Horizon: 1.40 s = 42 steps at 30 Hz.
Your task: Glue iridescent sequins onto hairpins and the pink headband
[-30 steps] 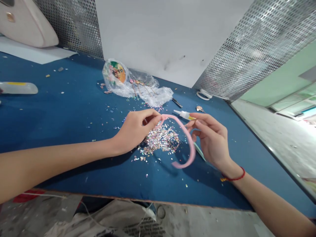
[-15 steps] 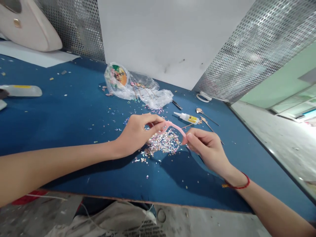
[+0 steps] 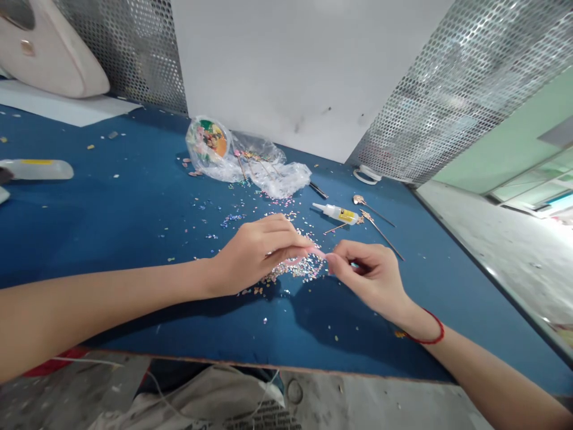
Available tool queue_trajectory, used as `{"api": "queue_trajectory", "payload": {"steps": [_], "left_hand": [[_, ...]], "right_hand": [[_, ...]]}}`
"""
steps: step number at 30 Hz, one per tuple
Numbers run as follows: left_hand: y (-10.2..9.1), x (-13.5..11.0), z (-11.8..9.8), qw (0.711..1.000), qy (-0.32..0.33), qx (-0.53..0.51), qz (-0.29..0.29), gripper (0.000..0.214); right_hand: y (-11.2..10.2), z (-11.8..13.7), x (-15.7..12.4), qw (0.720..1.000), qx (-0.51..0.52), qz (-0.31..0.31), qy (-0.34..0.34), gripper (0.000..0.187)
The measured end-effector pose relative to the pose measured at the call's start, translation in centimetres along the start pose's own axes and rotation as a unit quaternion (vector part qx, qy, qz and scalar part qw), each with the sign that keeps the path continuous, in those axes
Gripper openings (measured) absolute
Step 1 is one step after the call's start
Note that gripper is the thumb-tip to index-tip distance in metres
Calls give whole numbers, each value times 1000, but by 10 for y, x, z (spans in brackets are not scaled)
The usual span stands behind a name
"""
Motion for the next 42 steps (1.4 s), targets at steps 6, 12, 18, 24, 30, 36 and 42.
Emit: {"api": "queue_trajectory", "payload": {"steps": [6,12,18,24,30,36,42], "left_hand": [[11,-5,-12,998,39,5,57,20],[13,-5,-6,986,-113,-106,69,15],[24,-7,-4,891,-285,-326,135,31],[23,-3,-1,904,-260,-297,165,26],[20,0,17,935,-241,-214,150,13],[19,-1,23,917,-259,-232,196,22],[15,5,31,865,-308,-365,153,28]], "right_hand": [[15,17,-4,991,-65,33,-116,30],[15,19,-6,984,-120,15,-130,15],[15,18,-7,984,-107,27,-142,25],[16,13,-10,982,-129,7,-137,8],[10,-1,2,998,-53,28,-24,10],[10,-9,7,975,174,107,90,20],[8,-11,7,929,333,111,115,17]]}}
Point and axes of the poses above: each hand's wrist, its own x-axis towards the middle knuckle, its own y-axis out of the palm, z = x × y, the point moved 6 cm from there along x, towards the middle knuckle, and after that the axes turned 11 degrees about x, right-handed, at the moved point
